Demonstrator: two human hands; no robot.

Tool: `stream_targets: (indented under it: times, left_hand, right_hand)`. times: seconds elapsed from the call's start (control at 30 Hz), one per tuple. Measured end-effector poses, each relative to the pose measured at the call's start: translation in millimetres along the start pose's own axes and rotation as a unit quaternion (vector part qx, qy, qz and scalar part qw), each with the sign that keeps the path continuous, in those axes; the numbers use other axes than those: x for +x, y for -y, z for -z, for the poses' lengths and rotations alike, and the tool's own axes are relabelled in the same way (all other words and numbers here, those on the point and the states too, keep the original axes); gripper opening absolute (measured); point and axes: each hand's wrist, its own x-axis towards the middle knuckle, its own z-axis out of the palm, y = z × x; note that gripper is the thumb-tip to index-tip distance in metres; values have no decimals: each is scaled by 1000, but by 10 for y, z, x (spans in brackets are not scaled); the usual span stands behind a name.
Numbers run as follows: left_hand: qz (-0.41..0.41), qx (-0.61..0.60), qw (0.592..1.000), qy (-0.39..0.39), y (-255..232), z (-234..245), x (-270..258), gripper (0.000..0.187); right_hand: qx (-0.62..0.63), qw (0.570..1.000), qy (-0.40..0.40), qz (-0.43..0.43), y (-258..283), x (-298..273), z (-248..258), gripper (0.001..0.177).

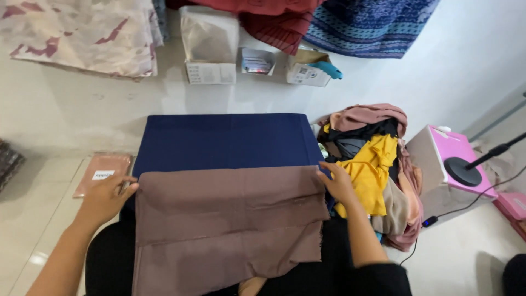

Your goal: Cleaning hijabs with a lint roller and folding them neatly for packaging.

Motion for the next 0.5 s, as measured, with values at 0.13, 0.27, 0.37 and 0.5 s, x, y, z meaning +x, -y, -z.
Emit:
stream_targets:
  times: [0.13,0.27,0.37,0.5]
  left_hand:
    - [-16,82,996,3,122,-266,422,49]
    - [-11,119,992,41,214,-338,651,34]
    - [1,172,984,47,385,-428,772,45]
    - [-48,107,992,37,568,-571,898,41]
  right_hand:
    - [-49,998,51,3,-118,294,-296,42]
    - [-116,990,83,-17,-353,420,-420,29]
    - [-94,992,87,-18,-274,420,-374,26]
    - [-53,996,69,-26,-336,371,-406,13]
